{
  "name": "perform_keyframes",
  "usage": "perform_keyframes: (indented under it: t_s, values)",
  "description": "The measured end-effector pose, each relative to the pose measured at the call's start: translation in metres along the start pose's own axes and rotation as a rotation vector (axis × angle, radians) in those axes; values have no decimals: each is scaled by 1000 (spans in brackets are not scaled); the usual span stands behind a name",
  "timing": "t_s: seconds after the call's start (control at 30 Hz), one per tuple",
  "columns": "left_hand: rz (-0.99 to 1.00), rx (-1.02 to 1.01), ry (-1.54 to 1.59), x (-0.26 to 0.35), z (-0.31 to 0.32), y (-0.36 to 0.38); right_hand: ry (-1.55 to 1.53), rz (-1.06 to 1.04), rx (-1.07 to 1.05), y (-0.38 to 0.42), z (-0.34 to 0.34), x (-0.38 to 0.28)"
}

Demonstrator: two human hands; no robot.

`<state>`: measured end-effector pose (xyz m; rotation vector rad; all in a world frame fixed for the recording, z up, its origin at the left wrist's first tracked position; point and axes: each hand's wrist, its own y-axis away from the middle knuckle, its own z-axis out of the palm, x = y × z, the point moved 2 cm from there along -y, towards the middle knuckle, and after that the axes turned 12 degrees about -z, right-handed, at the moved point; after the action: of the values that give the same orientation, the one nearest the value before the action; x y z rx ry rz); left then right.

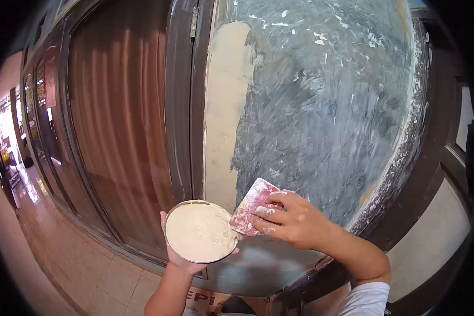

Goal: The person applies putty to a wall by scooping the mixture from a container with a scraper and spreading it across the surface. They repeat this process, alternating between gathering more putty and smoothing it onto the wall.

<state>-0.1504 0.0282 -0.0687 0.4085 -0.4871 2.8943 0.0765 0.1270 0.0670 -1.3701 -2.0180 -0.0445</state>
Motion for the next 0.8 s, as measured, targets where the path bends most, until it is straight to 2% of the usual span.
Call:
perform_keyframes:
  t_s: [0.3,0.43,0.53,0.6,0.63,0.67,0.7,0.8]
  values:
    - [-49,-46,-14,3,-2,0,34,79,-17,-4,1,-2]
    - [-33,-59,107,0,-7,1,81,171,9,-12,2,10]
    - [-59,-67,25,-3,-15,2,-91,407,123,-20,14,33]
    - [-79,-73,-13,-4,-19,5,-79,477,205,-24,22,52]
    - [-51,-27,112,-4,-23,9,-69,546,285,-24,29,61]
    - [-53,-60,113,-3,-22,12,32,527,389,-20,40,71]
    - [-53,-93,113,-2,-21,16,31,521,393,-22,43,75]
    - [-7,-62,68,7,-28,28,317,518,385,-23,52,86]
